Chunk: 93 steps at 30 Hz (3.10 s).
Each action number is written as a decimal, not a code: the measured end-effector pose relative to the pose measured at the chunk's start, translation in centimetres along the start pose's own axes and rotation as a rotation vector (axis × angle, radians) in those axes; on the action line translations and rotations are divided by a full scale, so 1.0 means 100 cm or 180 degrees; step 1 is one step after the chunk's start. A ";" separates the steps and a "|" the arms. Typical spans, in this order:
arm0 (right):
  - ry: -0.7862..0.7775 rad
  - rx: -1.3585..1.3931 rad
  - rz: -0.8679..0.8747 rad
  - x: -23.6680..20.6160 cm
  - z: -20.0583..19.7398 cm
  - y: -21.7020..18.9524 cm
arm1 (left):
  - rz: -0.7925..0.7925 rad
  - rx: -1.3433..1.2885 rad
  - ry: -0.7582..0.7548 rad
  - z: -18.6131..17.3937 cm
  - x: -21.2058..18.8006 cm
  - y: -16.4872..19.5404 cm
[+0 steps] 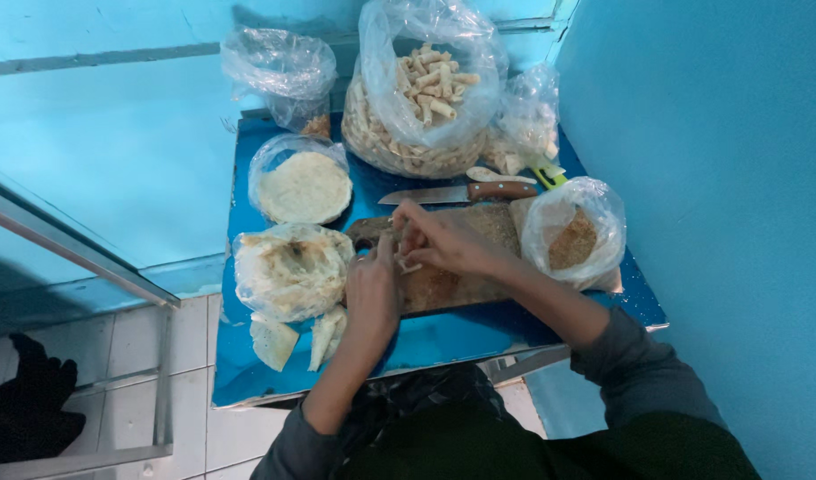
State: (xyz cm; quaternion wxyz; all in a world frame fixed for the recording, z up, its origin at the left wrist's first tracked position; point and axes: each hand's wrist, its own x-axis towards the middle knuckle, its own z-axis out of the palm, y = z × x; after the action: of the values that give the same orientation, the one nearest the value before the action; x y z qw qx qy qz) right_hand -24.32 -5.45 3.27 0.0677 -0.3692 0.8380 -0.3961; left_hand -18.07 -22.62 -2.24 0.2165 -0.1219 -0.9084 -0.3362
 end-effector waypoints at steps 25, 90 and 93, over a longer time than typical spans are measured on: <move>0.0267 0.0712 0.0238 -0.008 0.010 0.022 | 0.0650 0.0169 0.0362 0.001 -0.003 -0.006; 0.0964 -0.1048 -0.0204 -0.025 0.026 0.009 | 0.0418 -0.0019 0.0507 -0.002 0.005 -0.011; 0.0736 -0.0090 0.0582 -0.017 0.019 0.007 | 0.0739 0.0320 0.0514 -0.006 0.003 -0.009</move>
State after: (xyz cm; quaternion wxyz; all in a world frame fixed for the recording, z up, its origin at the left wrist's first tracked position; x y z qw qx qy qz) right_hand -22.68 -5.17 1.14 0.0013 -0.2442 0.8758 -0.4164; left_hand -18.47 -23.70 -2.18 0.3321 -0.1876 -0.8835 -0.2718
